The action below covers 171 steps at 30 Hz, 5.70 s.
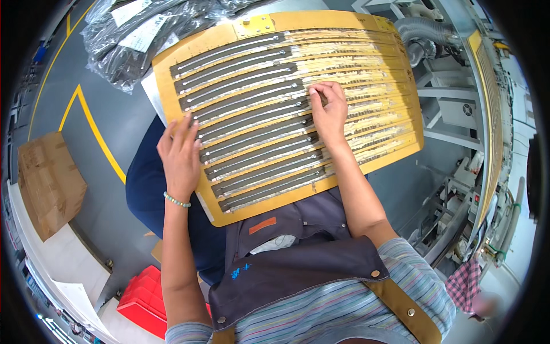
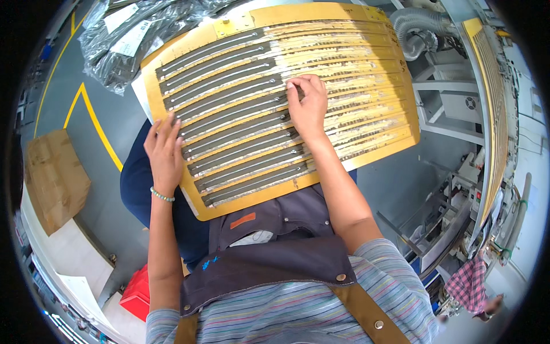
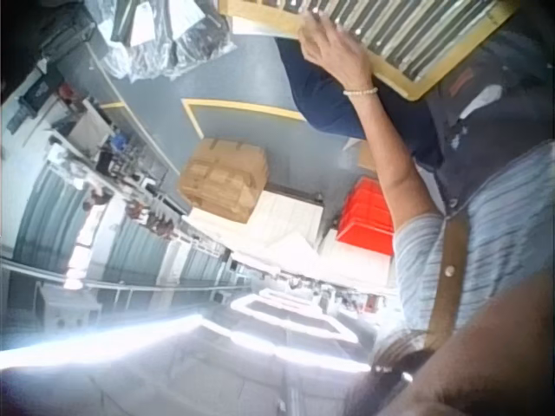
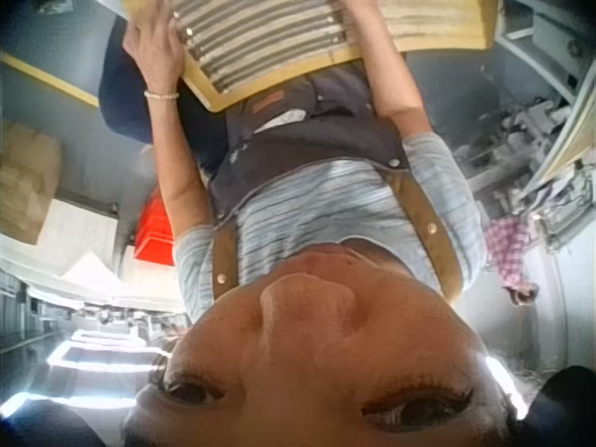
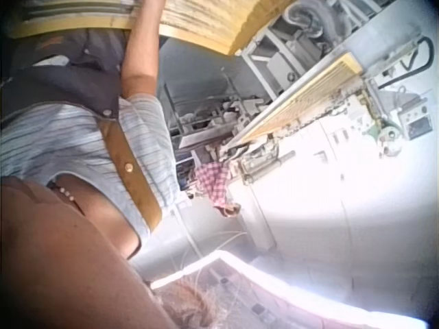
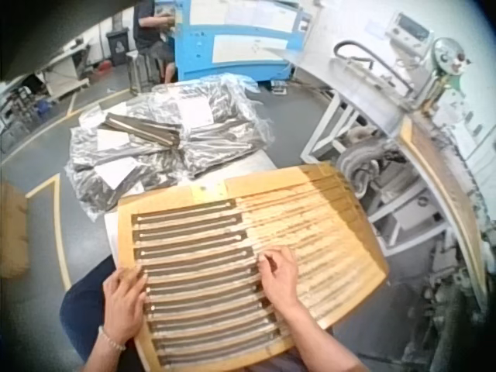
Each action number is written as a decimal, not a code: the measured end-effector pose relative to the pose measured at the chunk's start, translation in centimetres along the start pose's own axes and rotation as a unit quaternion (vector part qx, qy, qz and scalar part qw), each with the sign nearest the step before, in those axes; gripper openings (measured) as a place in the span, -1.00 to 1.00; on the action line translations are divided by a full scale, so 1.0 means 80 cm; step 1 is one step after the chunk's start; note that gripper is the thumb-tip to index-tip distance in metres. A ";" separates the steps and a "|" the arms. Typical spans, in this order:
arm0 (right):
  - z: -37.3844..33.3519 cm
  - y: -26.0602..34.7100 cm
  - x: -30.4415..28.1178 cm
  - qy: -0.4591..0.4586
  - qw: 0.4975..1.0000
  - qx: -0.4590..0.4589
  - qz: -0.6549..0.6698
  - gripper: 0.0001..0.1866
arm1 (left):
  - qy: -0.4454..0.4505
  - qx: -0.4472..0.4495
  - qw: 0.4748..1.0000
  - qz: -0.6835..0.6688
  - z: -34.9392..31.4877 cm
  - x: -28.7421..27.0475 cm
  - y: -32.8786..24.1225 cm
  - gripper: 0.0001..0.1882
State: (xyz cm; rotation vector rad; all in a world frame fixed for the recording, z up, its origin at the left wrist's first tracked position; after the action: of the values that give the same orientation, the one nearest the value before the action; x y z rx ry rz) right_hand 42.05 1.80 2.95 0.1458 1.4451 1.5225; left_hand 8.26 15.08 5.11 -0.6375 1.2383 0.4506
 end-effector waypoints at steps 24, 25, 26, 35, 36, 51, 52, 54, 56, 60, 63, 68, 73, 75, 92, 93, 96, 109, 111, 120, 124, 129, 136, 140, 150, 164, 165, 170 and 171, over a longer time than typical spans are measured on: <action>0.010 0.031 0.064 0.172 0.943 -0.152 -0.242 -0.44 | -0.105 -0.421 0.891 -0.131 0.042 0.070 0.124 -0.11; 0.013 0.031 0.059 0.162 0.941 -0.164 -0.246 -0.44 | -0.101 -0.425 0.890 -0.134 0.047 0.071 0.118 -0.11; 0.013 0.029 0.057 0.159 0.941 -0.165 -0.251 -0.44 | -0.102 -0.426 0.887 -0.146 0.050 0.070 0.113 -0.11; 0.014 0.032 0.058 0.160 0.945 -0.158 -0.237 -0.47 | -0.092 -0.428 0.887 -0.146 0.052 0.064 0.109 -0.09; 0.016 0.035 0.057 0.160 0.944 -0.159 -0.240 -0.47 | -0.092 -0.428 0.887 -0.149 0.052 0.064 0.109 -0.09; -0.018 0.159 0.184 0.333 0.887 -0.311 -0.074 -0.49 | -0.092 -0.433 0.883 -0.157 0.053 0.061 0.105 -0.12; -0.022 0.164 0.193 0.336 0.884 -0.318 -0.065 -0.49 | -0.093 -0.432 0.883 -0.156 0.052 0.062 0.106 -0.12; -0.031 0.173 0.212 0.346 0.874 -0.337 -0.056 -0.46 | -0.094 -0.430 0.885 -0.150 0.052 0.063 0.107 -0.13; -0.035 0.178 0.225 0.359 0.870 -0.336 -0.033 -0.44 | -0.098 -0.426 0.887 -0.151 0.053 0.065 0.106 -0.13; -0.024 0.163 0.220 0.396 0.858 -0.327 -0.014 -0.45 | -0.093 -0.426 0.886 -0.157 0.051 0.065 0.107 -0.13; -0.004 0.140 0.181 0.391 0.863 -0.313 -0.060 -0.46 | -0.096 -0.421 0.888 -0.160 0.050 0.063 0.107 -0.14; 0.023 0.102 0.119 0.351 0.884 -0.287 -0.111 -0.54 | -0.098 -0.415 0.890 -0.162 0.054 0.062 0.104 -0.14; 0.037 0.100 0.110 0.326 0.906 -0.252 -0.102 -0.63 | -0.096 -0.416 0.889 -0.166 0.052 0.061 0.107 -0.15; 0.030 0.109 0.120 0.324 0.904 -0.263 -0.094 -0.63 | -0.091 -0.430 0.879 -0.186 0.052 0.061 0.109 -0.03; 0.087 0.131 0.199 0.322 0.885 -0.323 -0.098 -0.52 | -0.043 -0.452 0.870 -0.192 0.059 0.063 0.103 0.32; 0.090 0.125 0.193 0.322 0.884 -0.323 -0.099 -0.52 | -0.043 -0.452 0.870 -0.193 0.058 0.062 0.103 0.32; 0.108 0.097 0.166 0.298 0.885 -0.325 -0.150 -0.54 | -0.044 -0.449 0.873 -0.186 0.058 0.061 0.101 0.32; 0.106 0.096 0.156 0.269 0.900 -0.308 -0.148 -0.57 | -0.071 -0.434 0.885 -0.152 0.063 0.053 0.093 0.28; 0.089 0.117 0.189 0.300 0.896 -0.307 -0.117 -0.56 | -0.062 -0.446 0.881 -0.147 0.059 0.050 0.096 0.28; 0.032 0.189 0.293 0.299 0.884 -0.356 -0.046 -0.46 | -0.055 -0.447 0.881 -0.148 0.058 0.052 0.098 0.23; 0.023 0.197 0.287 0.283 0.898 -0.336 -0.018 -0.45 | -0.077 -0.428 0.889 -0.142 0.054 0.059 0.105 0.13; 0.011 0.189 0.228 0.269 0.915 -0.301 -0.017 -0.52 | -0.095 -0.426 0.885 -0.164 0.054 0.061 0.105 0.00; -0.036 0.158 0.128 0.294 0.918 -0.266 -0.028 -0.71 | -0.098 -0.421 0.886 -0.168 0.053 0.063 0.107 -0.18; -0.070 0.148 0.112 0.318 0.915 -0.248 -0.018 -0.67 | -0.098 -0.417 0.888 -0.168 0.053 0.064 0.107 -0.20; -0.089 0.143 0.126 0.336 0.910 -0.243 -0.029 -0.62 | -0.101 -0.418 0.891 -0.147 0.050 0.063 0.105 -0.22; -0.098 0.148 0.117 0.299 0.910 -0.288 -0.005 -0.62 | -0.159 -0.375 0.911 -0.072 0.052 0.050 0.110 -0.24; -0.100 0.147 0.114 0.307 0.907 -0.290 -0.003 -0.59 | -0.161 -0.370 0.912 -0.073 0.050 0.049 0.112 -0.24; -0.116 0.149 0.106 0.346 0.892 -0.288 -0.036 -0.47 | -0.106 -0.393 0.901 -0.147 0.034 0.073 0.117 -0.16; -0.118 0.147 0.107 0.355 0.889 -0.285 -0.044 -0.44 | -0.103 -0.390 0.903 -0.148 0.034 0.072 0.112 -0.16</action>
State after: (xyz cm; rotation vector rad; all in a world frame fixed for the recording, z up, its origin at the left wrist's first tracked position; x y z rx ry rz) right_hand 24.99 3.59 5.38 -0.9061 1.4256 1.9594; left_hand 6.15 23.43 -1.72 -1.3996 0.7054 0.7425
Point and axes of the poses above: each hand's wrist, its own z-axis towards the middle knuckle, its own x-axis out of the palm, y = z × x, the point moved 8 cm from there along z, towards the middle knuckle, and after that the axes turned 5 degrees about z, right-handed, at the moved point
